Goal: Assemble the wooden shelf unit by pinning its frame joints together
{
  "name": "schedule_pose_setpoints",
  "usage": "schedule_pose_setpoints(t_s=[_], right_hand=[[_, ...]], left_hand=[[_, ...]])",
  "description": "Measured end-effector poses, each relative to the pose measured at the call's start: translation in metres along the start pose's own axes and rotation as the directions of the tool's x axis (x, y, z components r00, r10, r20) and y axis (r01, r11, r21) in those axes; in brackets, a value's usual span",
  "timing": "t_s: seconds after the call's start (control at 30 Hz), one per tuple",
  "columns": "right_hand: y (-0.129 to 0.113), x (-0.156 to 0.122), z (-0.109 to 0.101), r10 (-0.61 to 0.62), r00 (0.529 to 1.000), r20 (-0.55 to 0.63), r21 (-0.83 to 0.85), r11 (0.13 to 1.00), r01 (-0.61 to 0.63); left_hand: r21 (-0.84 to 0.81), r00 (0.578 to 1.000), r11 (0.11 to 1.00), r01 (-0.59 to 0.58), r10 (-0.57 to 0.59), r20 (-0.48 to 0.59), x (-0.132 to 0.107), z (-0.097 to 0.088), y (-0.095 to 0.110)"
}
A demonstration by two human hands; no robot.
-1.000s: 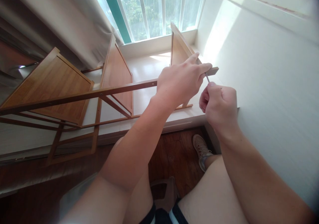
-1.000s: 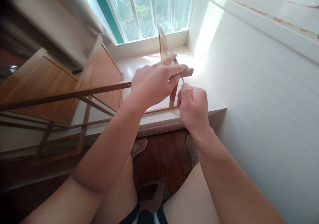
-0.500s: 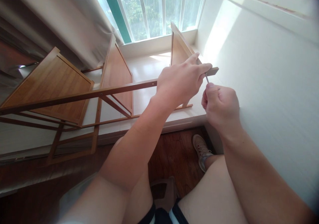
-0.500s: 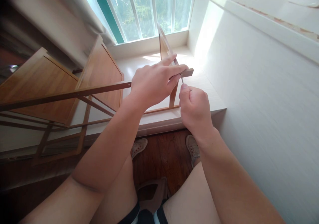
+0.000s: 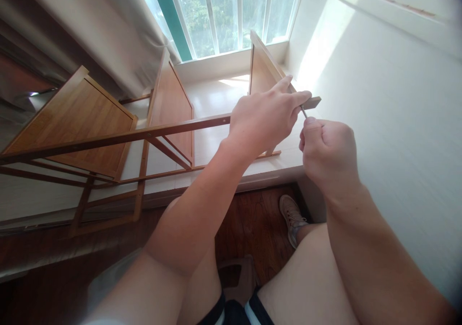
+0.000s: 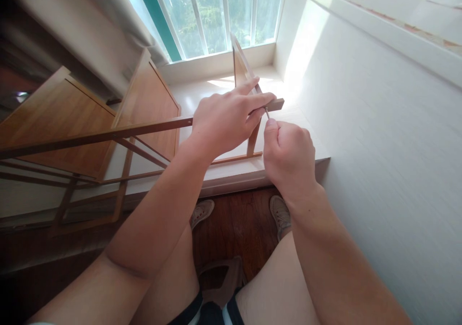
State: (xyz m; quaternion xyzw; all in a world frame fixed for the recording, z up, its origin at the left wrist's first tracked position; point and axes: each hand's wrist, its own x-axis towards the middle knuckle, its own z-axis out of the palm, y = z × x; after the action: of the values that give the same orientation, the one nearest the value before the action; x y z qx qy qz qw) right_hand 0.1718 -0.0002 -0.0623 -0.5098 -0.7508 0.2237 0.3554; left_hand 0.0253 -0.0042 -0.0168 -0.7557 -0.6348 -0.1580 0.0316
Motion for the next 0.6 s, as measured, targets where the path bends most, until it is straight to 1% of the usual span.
schedule_pose_setpoints(t_s=[0.07,0.1,0.17,0.23,0.43,0.6], right_hand=[[0.002,0.000,0.002,0.031,0.999,-0.031,0.092,0.995,-0.028],[0.002,0.001,0.004,0.058,0.997,-0.043,0.167,0.985,-0.050],[0.003,0.001,0.008,0.106,0.994,-0.010,0.343,0.934,-0.096],[0.003,0.001,0.013,0.148,0.989,0.013,0.465,0.875,-0.137],[0.001,0.002,0.019,0.199,0.980,0.029,0.627,0.759,-0.173],[-0.006,0.001,0.022,0.261,0.964,0.055,0.803,0.561,-0.198]], left_hand=[[-0.005,1.000,1.000,-0.004,0.004,-0.005,0.000,0.001,0.000],[-0.007,1.000,1.000,-0.007,0.007,-0.007,0.000,0.001,-0.001],[-0.005,1.000,1.000,-0.012,0.012,-0.012,0.000,0.001,-0.001],[0.005,1.000,1.000,-0.020,0.020,-0.022,-0.001,0.001,-0.001],[0.023,1.000,1.000,-0.002,0.002,-0.006,-0.001,0.000,0.001],[0.026,0.999,0.999,-0.025,0.026,-0.036,-0.001,0.001,0.000]])
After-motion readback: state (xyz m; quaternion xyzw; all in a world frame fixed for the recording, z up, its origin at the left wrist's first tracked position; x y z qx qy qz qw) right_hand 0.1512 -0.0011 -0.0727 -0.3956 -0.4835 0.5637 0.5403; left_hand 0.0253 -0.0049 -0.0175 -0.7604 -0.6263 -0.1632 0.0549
